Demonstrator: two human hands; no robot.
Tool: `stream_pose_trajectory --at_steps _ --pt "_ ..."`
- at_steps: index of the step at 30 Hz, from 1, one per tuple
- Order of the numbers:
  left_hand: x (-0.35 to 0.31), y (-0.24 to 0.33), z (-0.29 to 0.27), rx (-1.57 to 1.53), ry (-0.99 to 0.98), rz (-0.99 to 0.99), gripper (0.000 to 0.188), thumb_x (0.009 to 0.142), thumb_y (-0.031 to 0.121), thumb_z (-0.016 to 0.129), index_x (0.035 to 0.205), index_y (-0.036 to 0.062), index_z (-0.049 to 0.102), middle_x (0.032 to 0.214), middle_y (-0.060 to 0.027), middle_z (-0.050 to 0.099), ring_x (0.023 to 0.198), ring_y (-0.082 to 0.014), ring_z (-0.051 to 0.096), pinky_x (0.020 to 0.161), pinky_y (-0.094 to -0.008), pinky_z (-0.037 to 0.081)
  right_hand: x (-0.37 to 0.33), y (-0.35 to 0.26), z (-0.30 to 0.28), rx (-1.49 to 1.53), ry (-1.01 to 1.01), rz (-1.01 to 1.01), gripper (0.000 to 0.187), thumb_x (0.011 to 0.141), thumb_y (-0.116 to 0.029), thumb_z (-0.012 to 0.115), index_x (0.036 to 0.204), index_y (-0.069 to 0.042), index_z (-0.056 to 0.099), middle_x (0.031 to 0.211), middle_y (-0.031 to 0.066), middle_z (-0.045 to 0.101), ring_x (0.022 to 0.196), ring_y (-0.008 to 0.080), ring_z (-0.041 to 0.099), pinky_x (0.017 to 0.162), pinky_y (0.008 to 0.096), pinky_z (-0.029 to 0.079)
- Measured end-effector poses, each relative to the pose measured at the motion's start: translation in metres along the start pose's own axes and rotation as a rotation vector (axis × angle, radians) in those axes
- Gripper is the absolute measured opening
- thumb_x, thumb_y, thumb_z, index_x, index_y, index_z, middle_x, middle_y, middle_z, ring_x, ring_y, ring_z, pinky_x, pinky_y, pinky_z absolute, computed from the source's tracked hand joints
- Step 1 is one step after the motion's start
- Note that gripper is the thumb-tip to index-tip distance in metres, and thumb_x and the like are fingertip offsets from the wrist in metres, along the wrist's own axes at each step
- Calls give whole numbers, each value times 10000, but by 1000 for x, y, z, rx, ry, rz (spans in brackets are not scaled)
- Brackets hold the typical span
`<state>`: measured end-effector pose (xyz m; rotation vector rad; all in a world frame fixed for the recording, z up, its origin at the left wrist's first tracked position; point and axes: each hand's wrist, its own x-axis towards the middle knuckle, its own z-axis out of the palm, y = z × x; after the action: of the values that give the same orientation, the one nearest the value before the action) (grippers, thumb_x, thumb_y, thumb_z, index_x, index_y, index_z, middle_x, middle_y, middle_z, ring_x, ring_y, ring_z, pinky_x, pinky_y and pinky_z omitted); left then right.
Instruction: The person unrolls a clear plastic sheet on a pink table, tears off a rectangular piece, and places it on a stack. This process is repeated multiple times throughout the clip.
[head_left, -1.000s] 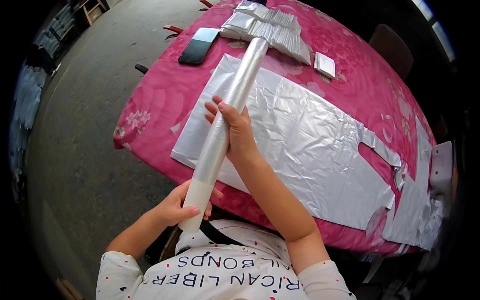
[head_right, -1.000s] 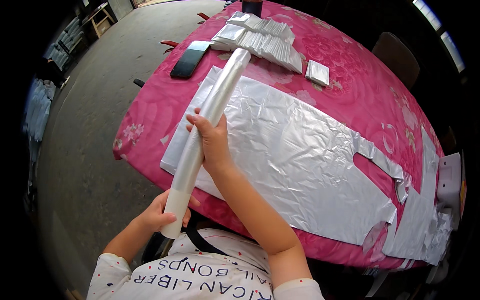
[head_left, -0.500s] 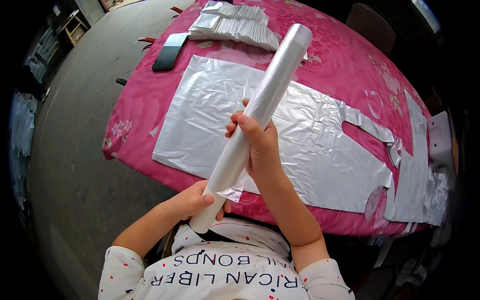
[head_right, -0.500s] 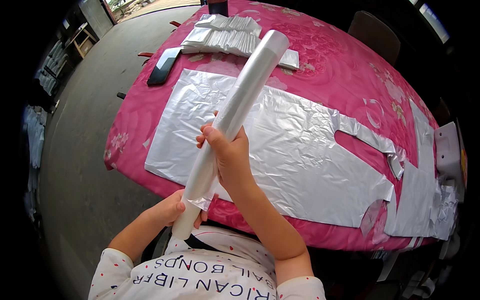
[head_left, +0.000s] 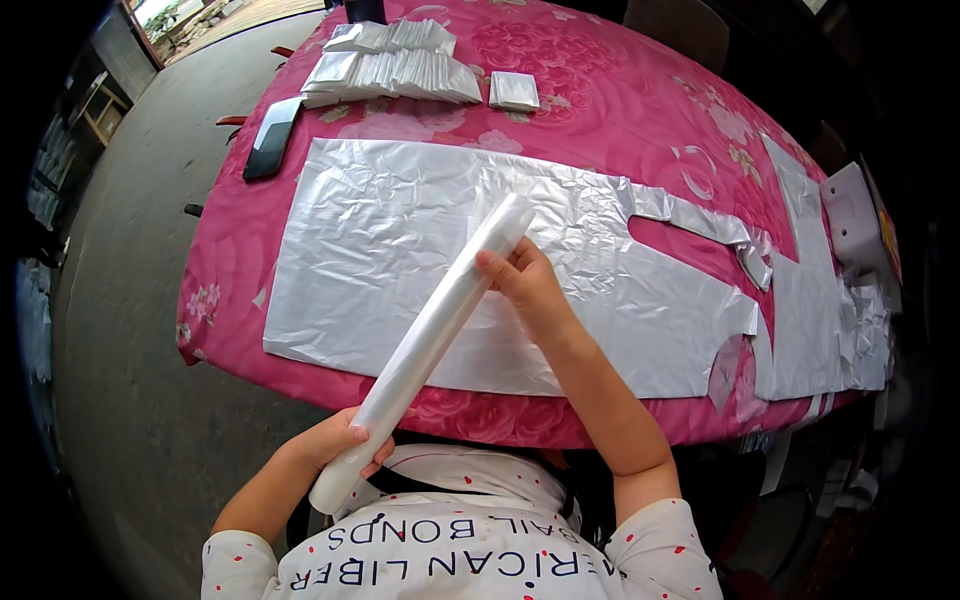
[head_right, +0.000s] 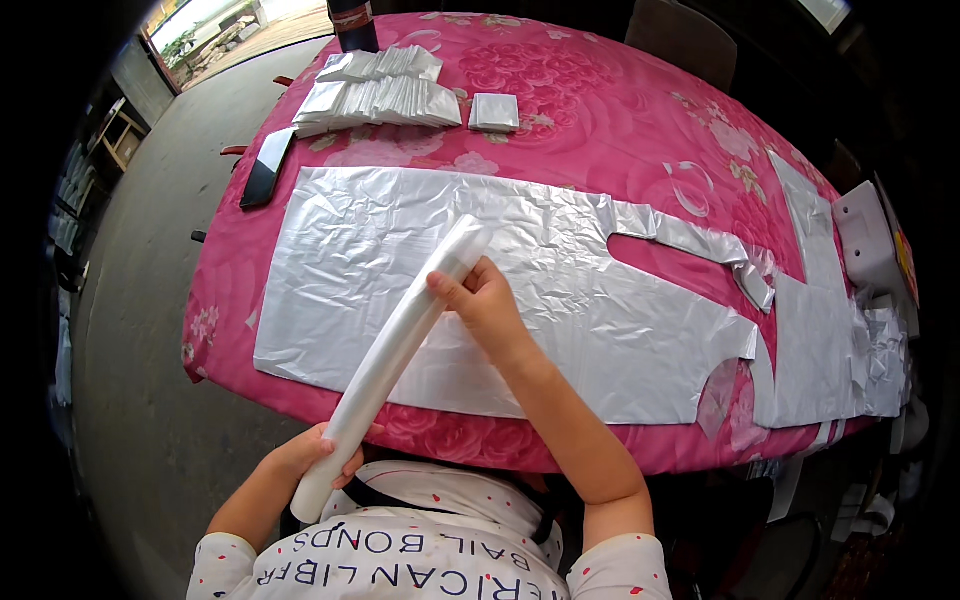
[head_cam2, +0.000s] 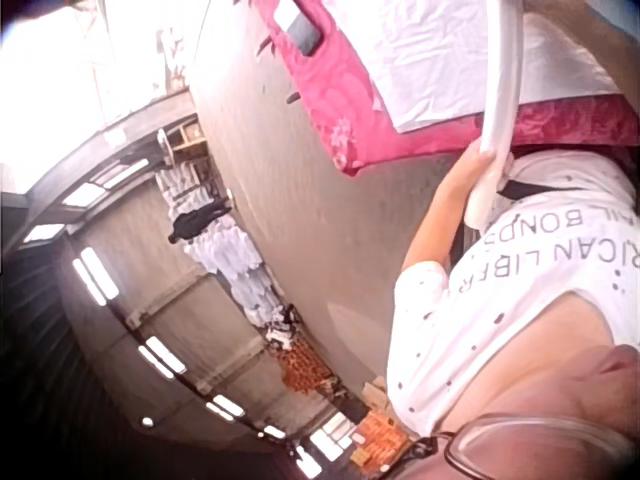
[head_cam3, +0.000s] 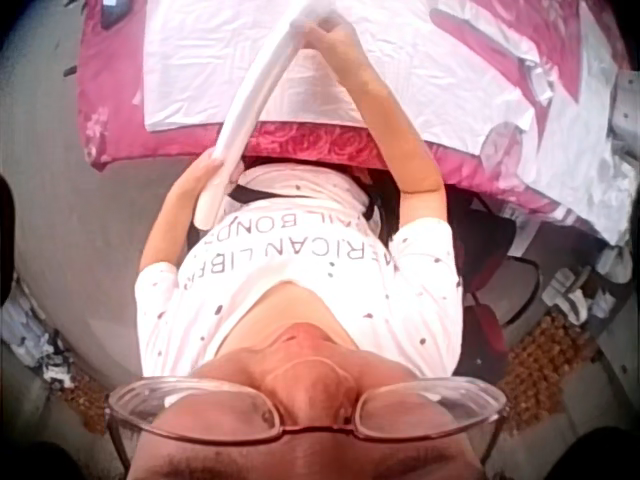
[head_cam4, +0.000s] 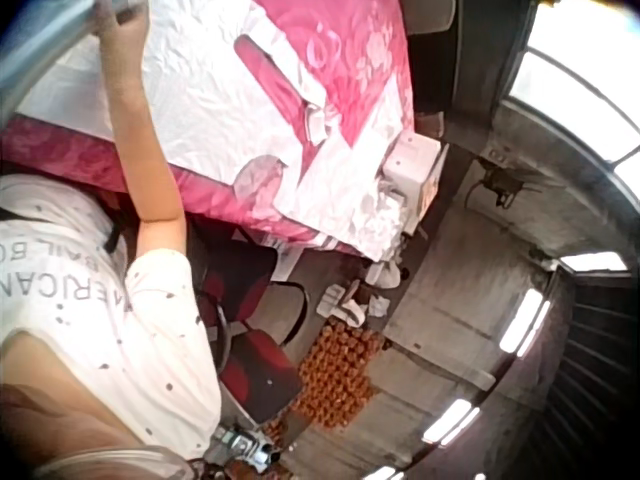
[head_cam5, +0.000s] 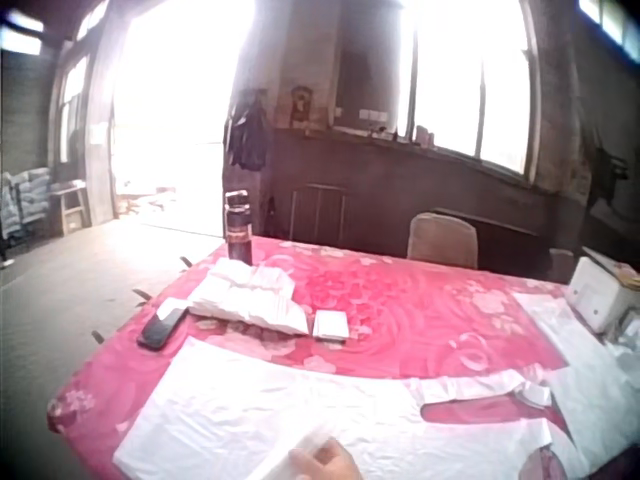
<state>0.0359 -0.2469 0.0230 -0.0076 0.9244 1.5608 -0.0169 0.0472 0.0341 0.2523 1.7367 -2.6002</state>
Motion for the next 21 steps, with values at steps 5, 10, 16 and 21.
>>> stream_pose_trajectory --at_steps 5,10,16,21 --pt "-10 -10 -2 -120 4 -90 830 675 457 715 1306 42 372 703 -58 521 519 -130 512 474 -243 424 17 -25 -58 -360 160 75 369 818 -305 643 1037 -15 584 902 41 623 720 85 544 621 210 433" --pt "-11 -17 -7 -115 26 -103 835 666 420 706 1320 32 361 702 -73 522 508 -152 515 465 -265 434 22 -31 -58 -446 40 166 314 819 -320 629 960 -39 621 860 15 629 665 62 508 574 208 413" --pt "-12 -12 -2 -62 48 -114 846 668 429 711 1324 33 354 732 -77 539 530 -145 524 491 -255 429 24 -33 -40 -587 -144 254 265 806 -303 642 868 -46 628 755 -5 595 639 57 501 574 206 413" --pt "-13 -18 -3 -14 16 -67 848 695 461 704 1325 32 334 814 -91 571 567 -133 539 547 -242 443 19 -29 -36 -577 -155 187 188 799 -210 649 816 -24 625 685 -16 571 605 52 497 548 205 407"
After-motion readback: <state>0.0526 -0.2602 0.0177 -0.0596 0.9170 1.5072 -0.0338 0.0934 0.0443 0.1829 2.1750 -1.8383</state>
